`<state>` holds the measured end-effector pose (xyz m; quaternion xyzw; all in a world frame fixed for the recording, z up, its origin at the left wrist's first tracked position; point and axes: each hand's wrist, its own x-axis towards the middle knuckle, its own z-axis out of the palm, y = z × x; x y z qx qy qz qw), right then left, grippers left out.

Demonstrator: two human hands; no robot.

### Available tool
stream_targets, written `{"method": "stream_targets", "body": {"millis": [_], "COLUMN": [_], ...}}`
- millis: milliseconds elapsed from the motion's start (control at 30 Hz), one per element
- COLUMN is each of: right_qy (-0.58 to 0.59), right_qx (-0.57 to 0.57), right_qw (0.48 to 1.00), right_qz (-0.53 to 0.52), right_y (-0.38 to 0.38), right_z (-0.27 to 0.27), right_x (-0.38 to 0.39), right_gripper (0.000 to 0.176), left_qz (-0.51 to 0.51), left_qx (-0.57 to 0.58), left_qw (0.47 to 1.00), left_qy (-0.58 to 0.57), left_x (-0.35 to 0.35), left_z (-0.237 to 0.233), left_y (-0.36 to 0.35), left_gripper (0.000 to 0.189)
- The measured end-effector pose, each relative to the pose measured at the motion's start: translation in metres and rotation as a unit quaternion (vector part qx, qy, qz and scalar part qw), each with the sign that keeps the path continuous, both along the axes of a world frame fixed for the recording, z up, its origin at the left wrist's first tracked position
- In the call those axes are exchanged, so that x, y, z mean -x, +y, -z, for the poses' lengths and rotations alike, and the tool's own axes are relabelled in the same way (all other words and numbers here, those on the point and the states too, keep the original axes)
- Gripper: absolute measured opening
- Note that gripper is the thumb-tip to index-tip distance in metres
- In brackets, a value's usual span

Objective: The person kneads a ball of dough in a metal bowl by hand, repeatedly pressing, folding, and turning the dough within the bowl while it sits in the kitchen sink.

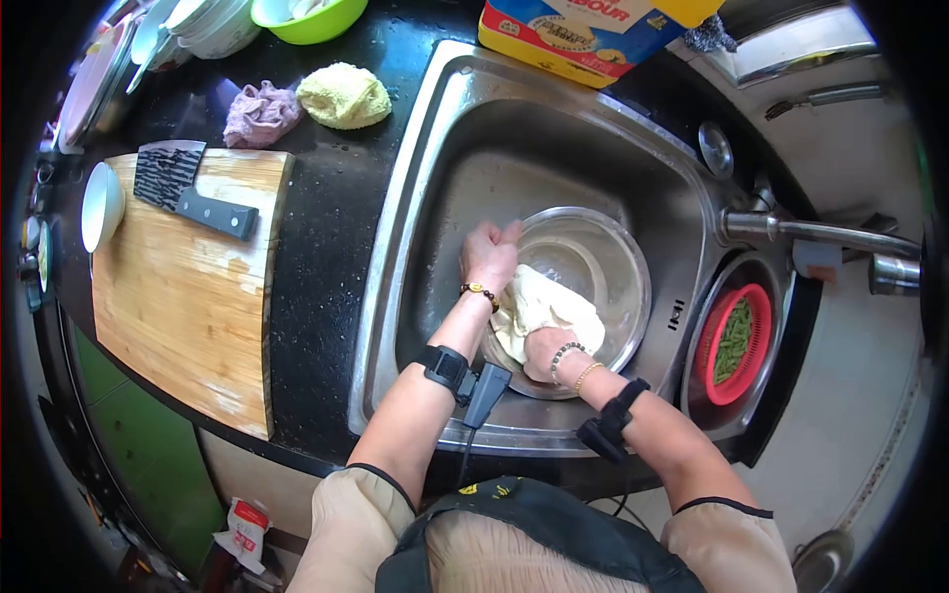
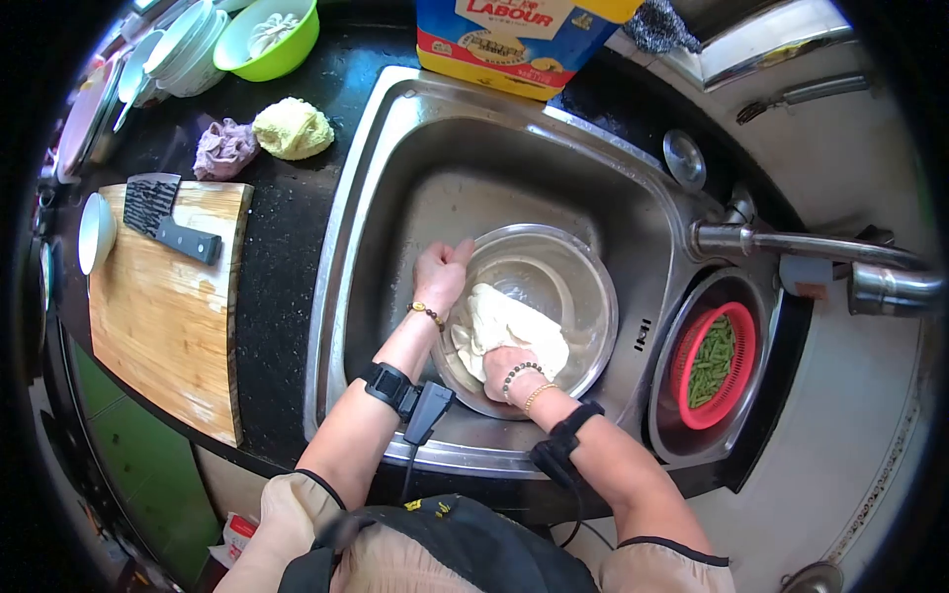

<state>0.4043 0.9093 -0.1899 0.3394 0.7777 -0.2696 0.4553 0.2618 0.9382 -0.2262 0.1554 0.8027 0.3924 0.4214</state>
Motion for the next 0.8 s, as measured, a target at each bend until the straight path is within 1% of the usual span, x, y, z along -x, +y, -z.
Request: {"method": "stream_targets", "body": {"millis": [33,67,133,167,233,267,300,333,400,433,467,533,567,600,633,667,700,733,767,800], "right_qy": [0.049,0.051,0.052,0.108,0.185,0.226,0.161,0.166,0.032,0.073,0.073,0.082,0.134,0.134,0.233,0.33,0.328,0.377,0.423,0.422], "right_qx": [0.001,-0.004,0.047,-0.02,-0.129,-0.166,-0.15,-0.146,-0.056,-0.001,0.003,0.0,-0.004,-0.007,-0.028,-0.049,-0.05,-0.032,-0.014,-0.016], "right_qw": [0.998,0.998,0.997,0.993,0.971,0.959,0.975,0.975,0.996,0.993,0.993,0.983,0.976,0.977,0.959,0.93,0.93,0.89,0.839,0.839], "right_qz": [-0.032,-0.035,-0.025,0.042,0.083,0.052,0.039,0.035,0.067,0.092,0.091,0.163,0.169,0.166,0.161,0.156,0.159,0.254,0.343,0.344], "right_y": [0.0,0.003,0.014,0.018,0.048,0.061,0.073,0.079,0.082,0.078,0.076,0.071,0.068,0.066,0.063,0.06,0.057,0.057,0.057,0.053], "right_z": [0.0,-0.003,-0.038,-0.04,-0.059,-0.051,-0.046,-0.036,-0.002,0.009,0.016,0.008,0.009,0.003,-0.004,-0.011,-0.02,-0.03,-0.038,-0.044], "right_x": [-0.005,-0.011,-0.006,-0.008,0.012,0.015,0.03,0.042,0.057,0.059,0.054,0.045,0.032,0.017,0.001,-0.015,-0.03,-0.045,-0.058,-0.07], "right_gripper": [0.029,0.029,0.031,0.03,0.031,0.042,0.056,0.056,0.069,0.075,0.075,0.067,0.058,0.058,0.053,0.049,0.049,0.043,0.037,0.037], "left_qz": [0.006,0.012,0.012,0.015,0.013,0.015,0.012,0.015,0.012,0.012,0.013,0.012,0.02,0.026,0.018,0.019,0.019,0.019,0.022,0.022], "left_qx": [-0.011,-0.021,-0.016,-0.005,0.002,0.008,0.01,0.002,0.001,-0.001,-0.005,-0.015,-0.009,-0.001,-0.002,-0.001,0.003,0.005,0.003,0.003], "left_qw": [1.0,1.0,1.0,1.0,0.999,0.999,0.999,1.0,1.0,1.0,1.0,1.0,1.0,0.999,1.0,1.0,0.999,0.999,0.999,0.999], "left_qy": [-0.004,-0.009,-0.016,-0.024,-0.033,-0.037,-0.034,-0.022,-0.005,0.004,0.012,-0.002,-0.013,-0.024,-0.023,-0.024,-0.027,-0.03,-0.032,-0.027], "left_x": [0.001,0.003,0.004,0.003,0.001,0.001,0.001,0.001,0.002,0.002,0.002,0.0,0.002,0.003,0.002,0.003,0.003,0.002,0.002,0.002], "left_z": [0.0,0.0,0.003,0.005,0.01,0.012,0.011,0.008,0.002,-0.001,-0.002,0.002,0.003,0.003,0.003,0.002,0.001,0.0,0.0,0.0], "left_y": [-0.001,-0.001,0.0,0.001,0.001,0.002,0.002,0.003,0.002,0.002,0.002,-0.001,0.0,0.001,0.001,0.0,0.0,0.001,0.002,0.002], "left_gripper": [0.037,0.037,0.039,0.042,0.041,0.041,0.041,0.039,0.038,0.038,0.038,0.038,0.038,0.039,0.04,0.04,0.04,0.04,0.04,0.04]}}
